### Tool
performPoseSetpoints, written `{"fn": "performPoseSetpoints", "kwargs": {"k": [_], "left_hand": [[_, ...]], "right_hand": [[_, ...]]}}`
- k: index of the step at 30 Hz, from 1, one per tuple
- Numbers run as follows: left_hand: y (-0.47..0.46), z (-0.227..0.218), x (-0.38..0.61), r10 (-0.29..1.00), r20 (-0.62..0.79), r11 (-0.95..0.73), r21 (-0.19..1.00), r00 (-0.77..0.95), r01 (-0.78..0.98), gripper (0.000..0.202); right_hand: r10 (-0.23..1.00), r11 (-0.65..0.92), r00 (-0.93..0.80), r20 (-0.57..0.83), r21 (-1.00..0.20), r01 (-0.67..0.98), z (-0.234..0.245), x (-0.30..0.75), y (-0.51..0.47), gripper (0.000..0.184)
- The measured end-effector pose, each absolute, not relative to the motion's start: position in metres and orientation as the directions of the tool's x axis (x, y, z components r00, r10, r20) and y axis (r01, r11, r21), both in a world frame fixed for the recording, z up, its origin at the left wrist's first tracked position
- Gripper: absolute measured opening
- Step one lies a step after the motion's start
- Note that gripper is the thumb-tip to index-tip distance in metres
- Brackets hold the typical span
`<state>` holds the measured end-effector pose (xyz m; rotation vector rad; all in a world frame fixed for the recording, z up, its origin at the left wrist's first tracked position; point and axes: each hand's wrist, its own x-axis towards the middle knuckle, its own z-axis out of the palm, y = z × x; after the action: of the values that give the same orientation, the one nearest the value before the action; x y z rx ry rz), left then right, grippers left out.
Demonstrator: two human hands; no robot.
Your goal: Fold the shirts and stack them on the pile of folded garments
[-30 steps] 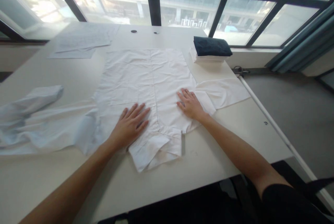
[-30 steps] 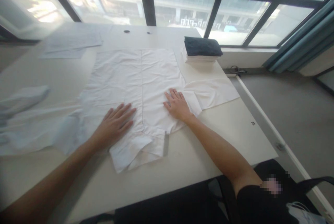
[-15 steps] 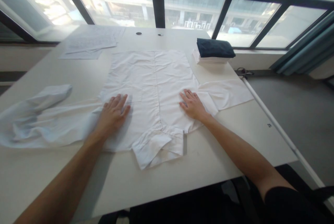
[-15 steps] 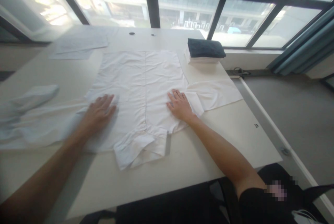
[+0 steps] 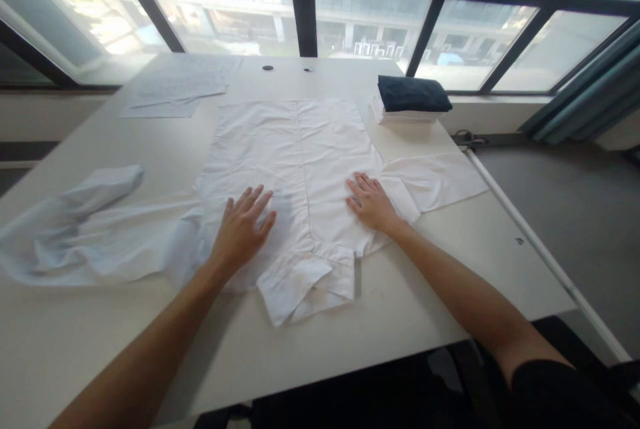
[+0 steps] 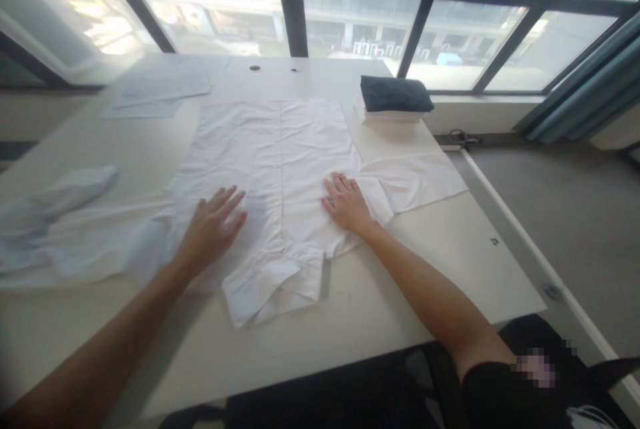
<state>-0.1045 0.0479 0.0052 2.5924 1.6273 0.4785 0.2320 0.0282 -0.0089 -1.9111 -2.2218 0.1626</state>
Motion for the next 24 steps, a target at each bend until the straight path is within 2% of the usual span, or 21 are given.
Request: {"fn": "performPoseSetpoints", "kwargs": {"k": [6,19,24], "left_hand": [[0.03,-0.006,-0.09,0.836,0.09,-0.549,0.117,0.542,0.827,0.058],[0.028,-0.004,-0.091,0.831,0.072,-0.556,0.104,0.551,0.825,0.059],[0.019,-0.004,-0.09,0.833,0.013,-0.551,0.116,0.553,0.827,0.058]], "right_hand": [[0.986,0.158,-0.143,0.09,-0.193,0.968,-0.009,0.232,0.028,0.059],[0.987,0.161,-0.154,0.05,-0.168,0.973,-0.009,0.23,0.026,0.062],[0.986,0.163,-0.159,0.042,-0.157,0.974,-0.009,0.23,0.017,0.061]]}}
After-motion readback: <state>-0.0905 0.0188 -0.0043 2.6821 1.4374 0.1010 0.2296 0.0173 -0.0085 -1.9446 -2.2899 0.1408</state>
